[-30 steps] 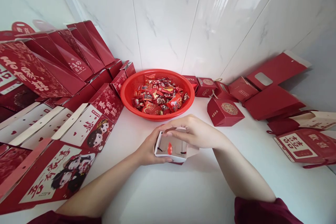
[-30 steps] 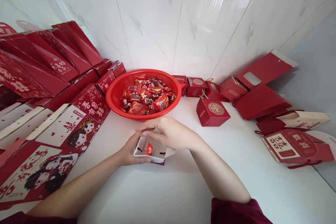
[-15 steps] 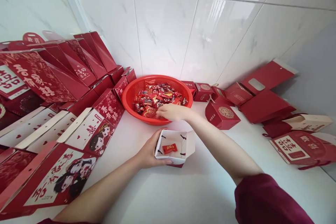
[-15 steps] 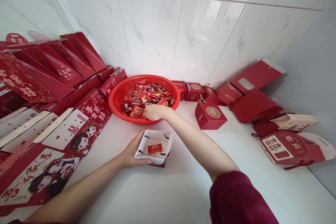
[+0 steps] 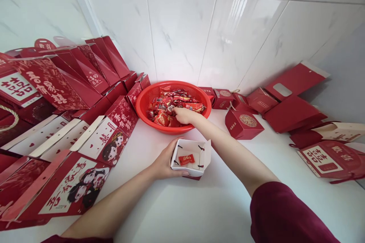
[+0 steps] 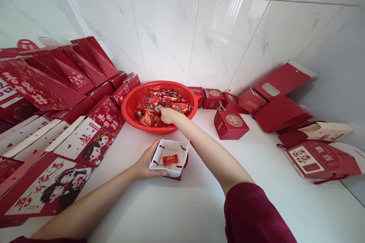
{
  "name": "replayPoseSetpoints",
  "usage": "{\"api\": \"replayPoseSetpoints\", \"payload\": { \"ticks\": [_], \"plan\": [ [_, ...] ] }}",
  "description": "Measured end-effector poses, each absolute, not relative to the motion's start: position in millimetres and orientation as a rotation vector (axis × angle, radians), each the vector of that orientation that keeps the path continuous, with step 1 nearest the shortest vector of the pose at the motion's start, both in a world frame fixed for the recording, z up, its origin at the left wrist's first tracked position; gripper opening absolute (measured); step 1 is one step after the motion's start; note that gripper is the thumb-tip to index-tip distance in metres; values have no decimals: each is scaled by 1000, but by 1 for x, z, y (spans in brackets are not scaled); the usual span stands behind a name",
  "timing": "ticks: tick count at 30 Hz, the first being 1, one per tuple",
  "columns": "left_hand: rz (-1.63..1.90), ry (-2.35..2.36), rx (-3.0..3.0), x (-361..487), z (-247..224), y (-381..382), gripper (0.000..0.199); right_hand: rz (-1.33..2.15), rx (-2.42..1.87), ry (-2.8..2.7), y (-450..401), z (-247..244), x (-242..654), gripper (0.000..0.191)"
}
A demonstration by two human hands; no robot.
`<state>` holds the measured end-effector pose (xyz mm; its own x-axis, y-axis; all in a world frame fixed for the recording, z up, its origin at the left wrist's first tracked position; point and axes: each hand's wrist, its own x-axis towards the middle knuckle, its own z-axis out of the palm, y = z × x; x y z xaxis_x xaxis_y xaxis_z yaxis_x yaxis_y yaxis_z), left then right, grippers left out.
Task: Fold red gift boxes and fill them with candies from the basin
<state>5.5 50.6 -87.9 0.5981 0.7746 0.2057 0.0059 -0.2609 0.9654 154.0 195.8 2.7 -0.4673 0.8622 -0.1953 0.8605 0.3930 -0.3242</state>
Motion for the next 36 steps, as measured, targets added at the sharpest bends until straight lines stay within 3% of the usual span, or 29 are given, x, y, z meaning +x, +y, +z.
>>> {"api": "replayPoseSetpoints", "payload": {
  "ticks": [2,6,8,13,21,24,28,32,36],
  "plan": [
    [838,669,1705,6,-87,51,101,673,-1615,-2683,198,4,152,43],
    [834,664,1721,6,-85,51,100,748,-1606,-2784,194,7,147,85],
    [827,655,1720,7,-85,51,100,728,-1643,-2779,190,8,145,90],
    [818,696,1780,7,-85,52,104,696,-1687,-2657,184,8,145,66],
    [833,645,1725,8,-83,51,99,837,-1305,-2239,173,9,191,40],
    [816,645,1680,7,-84,51,101,1156,-1115,-1953,158,10,212,32],
    [824,652,1689,6,-85,51,102,1535,-824,-1625,148,12,226,42],
    [819,632,1642,6,-86,52,104,1623,-742,-1592,151,10,229,59],
    [805,620,1607,5,-87,52,105,1666,-685,-1579,158,4,232,58]
  ]
}}
